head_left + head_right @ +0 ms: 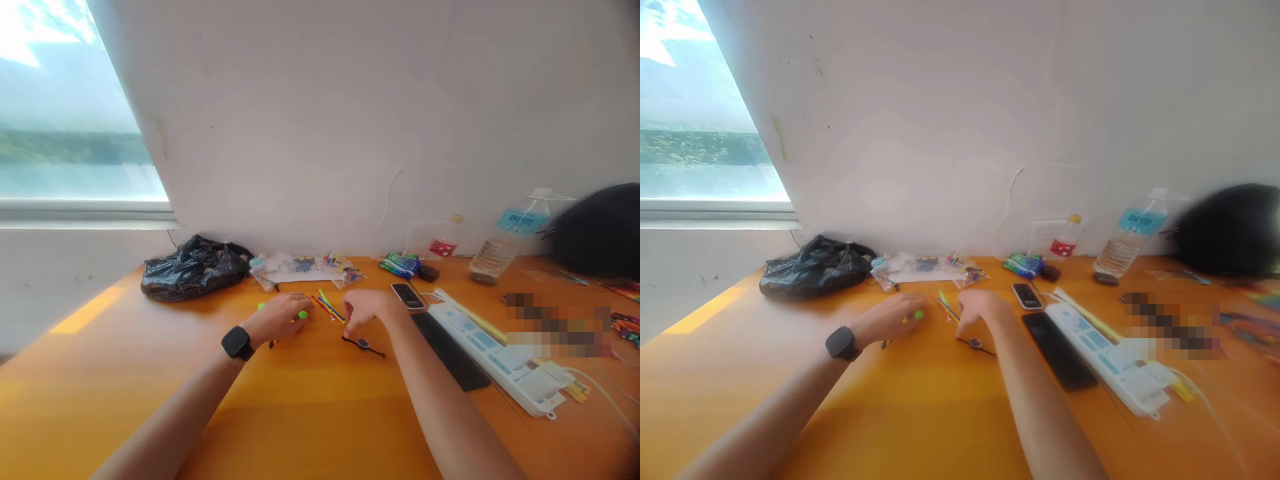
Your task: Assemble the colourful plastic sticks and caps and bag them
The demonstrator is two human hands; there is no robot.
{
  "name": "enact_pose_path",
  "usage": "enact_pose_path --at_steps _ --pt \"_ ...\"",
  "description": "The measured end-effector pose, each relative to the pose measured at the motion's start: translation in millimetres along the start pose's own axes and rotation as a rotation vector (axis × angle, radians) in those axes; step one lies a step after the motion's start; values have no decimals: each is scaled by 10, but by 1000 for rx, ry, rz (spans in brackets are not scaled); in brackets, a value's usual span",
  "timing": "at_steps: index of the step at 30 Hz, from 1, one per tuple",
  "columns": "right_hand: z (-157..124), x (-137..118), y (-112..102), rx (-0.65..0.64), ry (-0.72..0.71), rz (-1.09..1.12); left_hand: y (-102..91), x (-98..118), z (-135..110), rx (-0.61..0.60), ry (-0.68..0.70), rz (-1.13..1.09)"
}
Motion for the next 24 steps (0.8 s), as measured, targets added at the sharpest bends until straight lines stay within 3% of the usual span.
enact_pose_path --at_steps 3,6,8,10,13,15,20,24 --pt "-82 99 200 -249 120 15 -82 26 26 41 8 7" --pt "-76 104 326 -358 139 87 -188 51 42 91 -1 41" --pt "-35 20 270 -314 21 153 -276 49 42 123 -8 34" --pt "-37 -152 134 -247 -202 304 -392 1 31 166 -40 -11" --pt "-138 -393 -151 -150 -536 729 -600 -127 -3 266 -138 -122" --pt "-184 -457 -301 -77 -658 994 -716 -161 -19 332 -168 -208" --pt "-148 -563 -345 12 -742 1359 -790 0 22 418 -80 -392" --pt "-53 -662 -263 37 -714 1564 -820 27 4 572 -111 -369"
Point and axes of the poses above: each hand's wrist, its own z-axis towards the middle knuckle, its own y-axis out of the palm, x = y × z, the point moved 8 cm from there along z, towards the middle knuckle, and after that the axes turned 8 degrees about z, right-handed, at the moved point
